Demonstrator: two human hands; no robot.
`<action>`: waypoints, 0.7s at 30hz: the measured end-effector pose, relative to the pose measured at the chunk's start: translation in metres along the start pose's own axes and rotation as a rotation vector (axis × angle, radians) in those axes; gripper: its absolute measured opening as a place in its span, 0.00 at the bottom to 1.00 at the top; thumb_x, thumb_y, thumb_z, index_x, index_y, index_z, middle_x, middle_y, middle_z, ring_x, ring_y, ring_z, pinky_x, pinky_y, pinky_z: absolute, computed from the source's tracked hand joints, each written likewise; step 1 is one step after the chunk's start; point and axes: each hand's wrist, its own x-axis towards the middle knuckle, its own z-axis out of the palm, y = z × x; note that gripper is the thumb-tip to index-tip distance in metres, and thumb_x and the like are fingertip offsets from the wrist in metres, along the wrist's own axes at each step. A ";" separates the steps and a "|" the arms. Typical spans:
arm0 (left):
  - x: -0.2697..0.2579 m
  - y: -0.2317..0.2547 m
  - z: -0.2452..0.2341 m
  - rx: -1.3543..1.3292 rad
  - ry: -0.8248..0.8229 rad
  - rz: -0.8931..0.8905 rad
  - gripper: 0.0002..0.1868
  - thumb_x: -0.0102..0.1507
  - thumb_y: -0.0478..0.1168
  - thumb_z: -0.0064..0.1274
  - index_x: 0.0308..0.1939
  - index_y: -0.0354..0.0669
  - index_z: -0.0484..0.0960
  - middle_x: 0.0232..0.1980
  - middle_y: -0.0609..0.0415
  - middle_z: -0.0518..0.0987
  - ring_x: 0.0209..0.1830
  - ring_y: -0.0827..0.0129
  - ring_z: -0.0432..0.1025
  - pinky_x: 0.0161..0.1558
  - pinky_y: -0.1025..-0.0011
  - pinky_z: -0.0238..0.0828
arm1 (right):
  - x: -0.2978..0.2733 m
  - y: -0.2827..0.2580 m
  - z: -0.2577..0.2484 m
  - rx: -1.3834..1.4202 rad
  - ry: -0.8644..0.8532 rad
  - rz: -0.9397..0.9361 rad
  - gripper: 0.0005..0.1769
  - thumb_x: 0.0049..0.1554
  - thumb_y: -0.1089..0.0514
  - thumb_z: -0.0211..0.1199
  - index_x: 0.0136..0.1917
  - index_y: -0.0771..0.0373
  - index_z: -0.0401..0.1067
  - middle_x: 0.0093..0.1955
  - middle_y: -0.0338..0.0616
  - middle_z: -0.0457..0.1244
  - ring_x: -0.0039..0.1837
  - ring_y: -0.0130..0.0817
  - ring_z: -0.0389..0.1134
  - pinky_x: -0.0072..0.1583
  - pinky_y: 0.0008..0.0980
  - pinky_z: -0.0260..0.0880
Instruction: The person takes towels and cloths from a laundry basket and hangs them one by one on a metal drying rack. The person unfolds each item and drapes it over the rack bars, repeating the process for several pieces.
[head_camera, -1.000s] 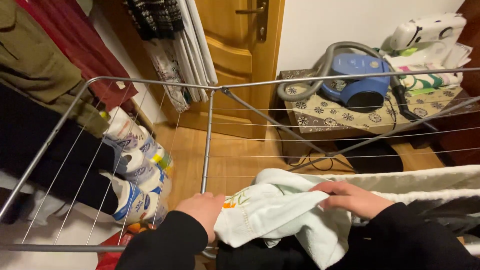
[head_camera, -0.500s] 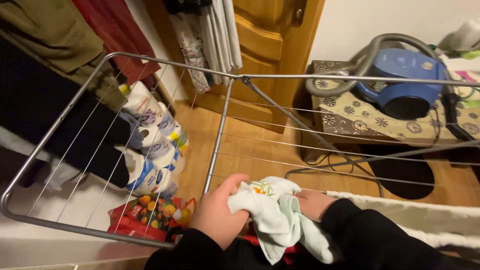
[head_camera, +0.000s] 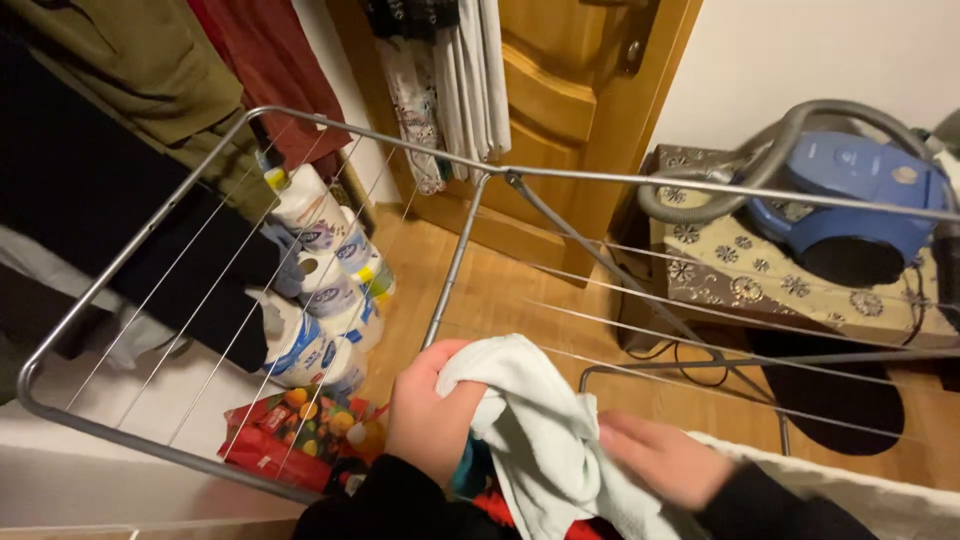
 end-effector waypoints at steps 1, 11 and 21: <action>0.002 0.002 0.002 -0.006 -0.002 0.007 0.15 0.51 0.35 0.57 0.42 0.41 0.90 0.37 0.56 0.88 0.39 0.72 0.78 0.46 0.74 0.76 | -0.018 -0.003 -0.004 -0.005 0.008 -0.002 0.40 0.56 0.25 0.44 0.74 0.42 0.67 0.76 0.25 0.64 0.75 0.21 0.66 0.77 0.27 0.54; -0.004 0.001 0.034 0.059 0.007 0.169 0.12 0.54 0.36 0.53 0.39 0.44 0.88 0.33 0.59 0.85 0.35 0.72 0.75 0.42 0.74 0.72 | -0.040 -0.012 0.063 -0.180 -0.098 -0.438 0.37 0.60 0.35 0.61 0.77 0.46 0.59 0.76 0.50 0.56 0.77 0.44 0.56 0.74 0.41 0.50; 0.012 -0.002 0.036 0.210 -0.251 0.272 0.11 0.50 0.36 0.53 0.35 0.47 0.85 0.28 0.60 0.81 0.29 0.75 0.71 0.36 0.74 0.70 | -0.009 -0.052 0.046 -0.343 0.208 -0.270 0.30 0.64 0.31 0.48 0.60 0.58 0.68 0.60 0.56 0.67 0.60 0.59 0.65 0.63 0.53 0.62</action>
